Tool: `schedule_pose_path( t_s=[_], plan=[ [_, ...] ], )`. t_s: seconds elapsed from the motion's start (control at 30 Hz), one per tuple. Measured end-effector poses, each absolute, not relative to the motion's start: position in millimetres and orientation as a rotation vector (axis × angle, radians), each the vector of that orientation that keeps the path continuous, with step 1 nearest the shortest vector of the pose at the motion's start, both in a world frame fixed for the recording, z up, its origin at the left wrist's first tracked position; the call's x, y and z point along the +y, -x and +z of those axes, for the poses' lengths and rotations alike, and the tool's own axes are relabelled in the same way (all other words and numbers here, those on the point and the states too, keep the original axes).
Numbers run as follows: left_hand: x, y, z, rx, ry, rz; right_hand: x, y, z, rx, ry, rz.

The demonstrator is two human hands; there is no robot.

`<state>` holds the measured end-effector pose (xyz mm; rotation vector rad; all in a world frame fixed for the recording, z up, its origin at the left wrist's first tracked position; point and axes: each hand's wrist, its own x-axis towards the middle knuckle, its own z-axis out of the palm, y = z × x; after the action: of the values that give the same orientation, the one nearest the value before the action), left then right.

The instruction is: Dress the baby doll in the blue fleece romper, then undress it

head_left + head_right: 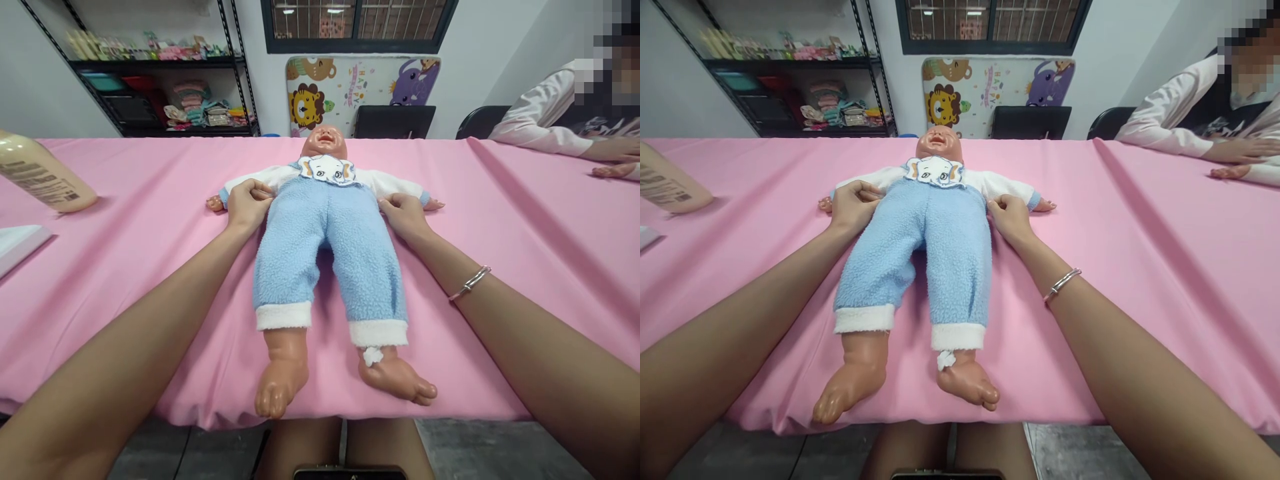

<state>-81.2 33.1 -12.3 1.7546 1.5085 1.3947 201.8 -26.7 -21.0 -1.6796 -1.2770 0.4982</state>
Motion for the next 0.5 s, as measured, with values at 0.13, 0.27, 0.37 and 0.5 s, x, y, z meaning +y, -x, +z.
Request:
schedule_pose_path(
  t_s=[0.13, 0.27, 0.37, 0.5],
  plan=[
    [30.8, 79.8, -11.0, 1.512, -1.784, 1.397, -28.2, -201.1, -19.3, -1.284, 1.692, 0.495],
    [30.4, 78.1, -10.9, 1.531, -1.777, 1.394, -28.4, -202.0, -18.7, -1.292, 1.702, 0.496],
    [30.0, 76.7, -10.7, 1.56, -1.746, 1.388, -27.8, -201.8, -19.2, -1.291, 1.698, 0.505],
    [30.4, 77.1, -11.0, 1.582, -1.739, 1.386, -28.3, -201.2, -19.3, -1.297, 1.697, 0.502]
  ],
)
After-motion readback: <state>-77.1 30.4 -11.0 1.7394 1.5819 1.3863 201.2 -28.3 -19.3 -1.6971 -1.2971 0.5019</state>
